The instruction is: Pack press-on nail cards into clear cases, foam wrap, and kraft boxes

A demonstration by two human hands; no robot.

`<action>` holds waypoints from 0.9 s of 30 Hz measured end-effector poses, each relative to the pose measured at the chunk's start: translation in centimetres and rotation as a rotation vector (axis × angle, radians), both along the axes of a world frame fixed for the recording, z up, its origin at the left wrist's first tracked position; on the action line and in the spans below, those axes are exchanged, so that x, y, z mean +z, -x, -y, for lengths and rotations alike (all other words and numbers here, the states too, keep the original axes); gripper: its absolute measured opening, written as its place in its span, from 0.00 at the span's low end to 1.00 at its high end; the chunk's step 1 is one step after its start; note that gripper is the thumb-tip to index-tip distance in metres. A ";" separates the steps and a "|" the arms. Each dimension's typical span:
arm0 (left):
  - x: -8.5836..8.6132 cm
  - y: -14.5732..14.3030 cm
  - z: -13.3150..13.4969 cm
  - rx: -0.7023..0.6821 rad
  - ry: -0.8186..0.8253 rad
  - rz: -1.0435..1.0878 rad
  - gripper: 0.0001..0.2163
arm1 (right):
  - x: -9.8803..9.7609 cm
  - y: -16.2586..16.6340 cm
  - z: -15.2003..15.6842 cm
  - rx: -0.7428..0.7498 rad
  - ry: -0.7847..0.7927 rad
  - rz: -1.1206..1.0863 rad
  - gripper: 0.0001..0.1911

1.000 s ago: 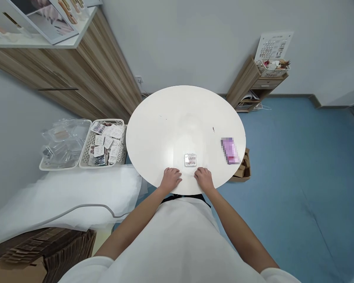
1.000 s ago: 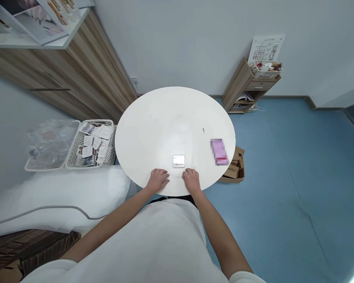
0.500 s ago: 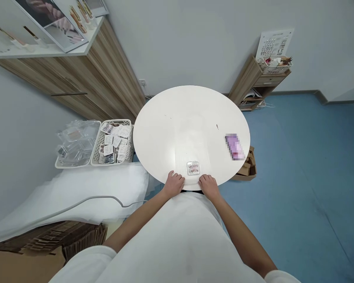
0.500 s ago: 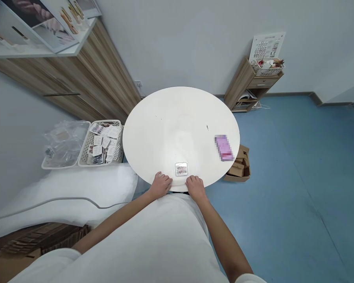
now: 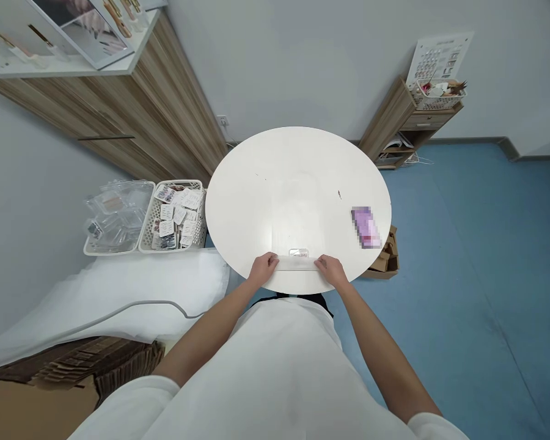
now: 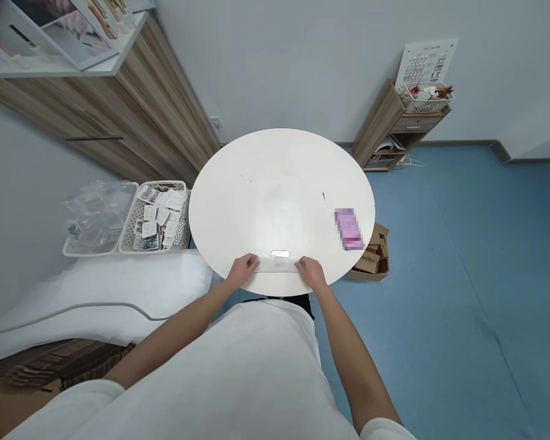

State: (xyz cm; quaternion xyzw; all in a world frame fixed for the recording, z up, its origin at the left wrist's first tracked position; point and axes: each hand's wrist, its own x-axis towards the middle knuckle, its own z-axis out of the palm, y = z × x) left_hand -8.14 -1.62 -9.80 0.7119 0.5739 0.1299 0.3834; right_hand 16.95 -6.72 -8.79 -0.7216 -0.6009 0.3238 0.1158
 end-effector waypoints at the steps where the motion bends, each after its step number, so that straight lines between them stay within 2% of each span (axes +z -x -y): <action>1: -0.1 -0.2 -0.1 0.021 -0.002 -0.032 0.10 | -0.1 0.2 -0.3 -0.030 0.013 0.017 0.11; 5: -0.4 -1.0 -0.2 0.086 -0.057 -0.128 0.12 | -0.6 1.1 -0.9 -0.109 0.010 0.098 0.09; 9: 0.4 -1.9 0.8 0.136 -0.243 -0.145 0.18 | -0.9 1.6 -0.9 -0.130 0.016 0.132 0.07; 11: 1.2 -2.4 1.5 0.015 -0.361 -0.167 0.18 | -1.0 1.7 -1.0 -0.133 0.033 0.137 0.07; 13: 1.9 -3.1 2.1 -0.227 -0.433 -0.159 0.18 | -1.1 1.6 -1.2 -0.135 0.050 0.147 0.07; 15: 2.3 -3.8 2.3 -0.427 -0.444 -0.154 0.18 | -1.2 1.5 -1.3 -0.137 0.066 0.155 0.07; 16: 2.3 -4.0 2.3 -0.475 -0.433 -0.166 0.19 | -1.2 1.5 -1.3 -0.138 0.071 0.156 0.06; 19: 1.9 -4.2 1.8 -0.487 -0.380 -0.229 0.16 | -1.4 1.6 -0.7 -0.144 0.017 0.140 0.11; 21: 1.4 -4.0 1.3 -0.502 -0.364 -0.244 0.13 | -1.3 1.9 0.0 -0.159 -0.122 0.166 0.18; 23: 1.2 -3.6 1.0 -0.511 -0.369 -0.242 0.13 | -1.1 2.2 0.8 -0.160 -0.285 0.238 0.20; 25: 1.1 -3.4 0.7 -0.507 -0.373 -0.242 0.13 | -0.8 2.6 1.3 -0.071 -0.374 0.285 0.18; 27: 1.1 -3.3 0.4 -0.510 -0.365 -0.244 0.13 | -0.5 2.9 1.3 0.136 -0.372 0.253 0.15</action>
